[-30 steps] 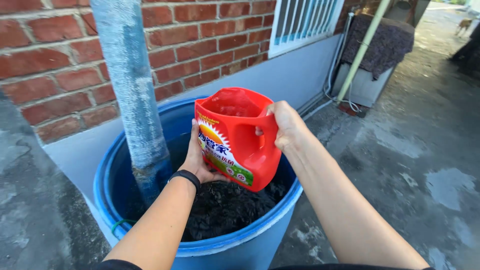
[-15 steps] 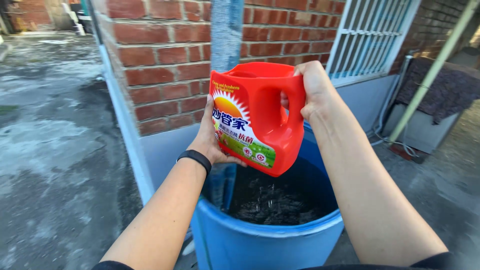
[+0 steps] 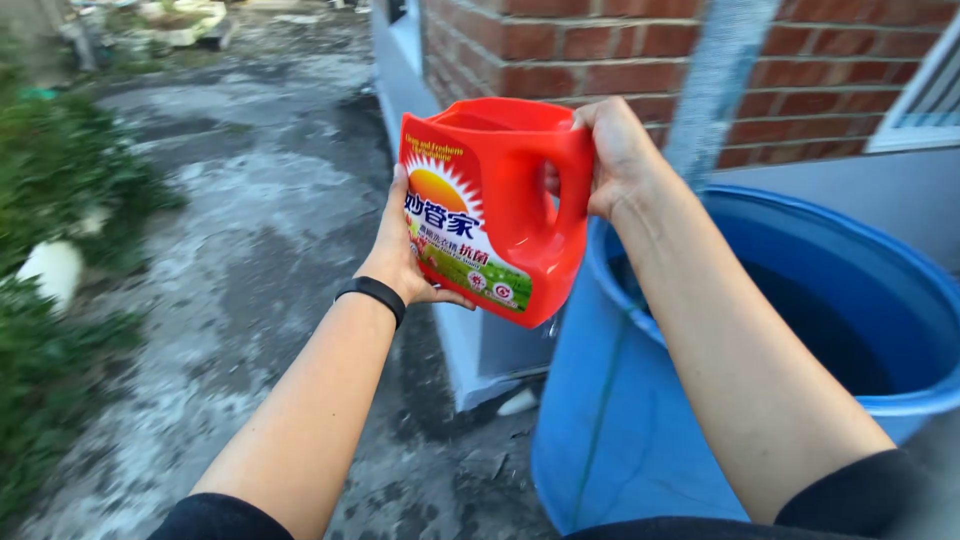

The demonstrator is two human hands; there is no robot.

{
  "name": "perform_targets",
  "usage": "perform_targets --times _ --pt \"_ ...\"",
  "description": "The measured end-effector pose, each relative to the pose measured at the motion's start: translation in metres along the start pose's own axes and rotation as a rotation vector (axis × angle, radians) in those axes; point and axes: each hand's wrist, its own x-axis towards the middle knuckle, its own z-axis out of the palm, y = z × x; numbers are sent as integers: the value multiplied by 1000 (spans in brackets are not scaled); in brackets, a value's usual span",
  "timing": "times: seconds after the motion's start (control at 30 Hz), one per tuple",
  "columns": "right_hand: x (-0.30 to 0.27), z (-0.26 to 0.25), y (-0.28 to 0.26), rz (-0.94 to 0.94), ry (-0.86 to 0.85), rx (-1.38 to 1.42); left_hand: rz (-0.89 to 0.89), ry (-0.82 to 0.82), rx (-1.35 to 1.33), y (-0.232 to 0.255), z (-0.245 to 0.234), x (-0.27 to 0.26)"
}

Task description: Watering potted pepper plants using water fetched from a large blue barrel with a plastic jug.

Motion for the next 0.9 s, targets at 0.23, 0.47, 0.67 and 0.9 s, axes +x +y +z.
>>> perform_targets --times 0.23,0.47,0.67,0.9 --pt "43 127 133 189 -264 120 87 310 -183 21 -156 -69" --pt "74 254 218 450 -495 107 211 476 -314 40 -281 -121" --pt "138 352 283 557 -688 17 341 607 -405 73 -381 -126" --pt "275 483 370 670 -831 -28 657 411 -512 147 -537 -77"
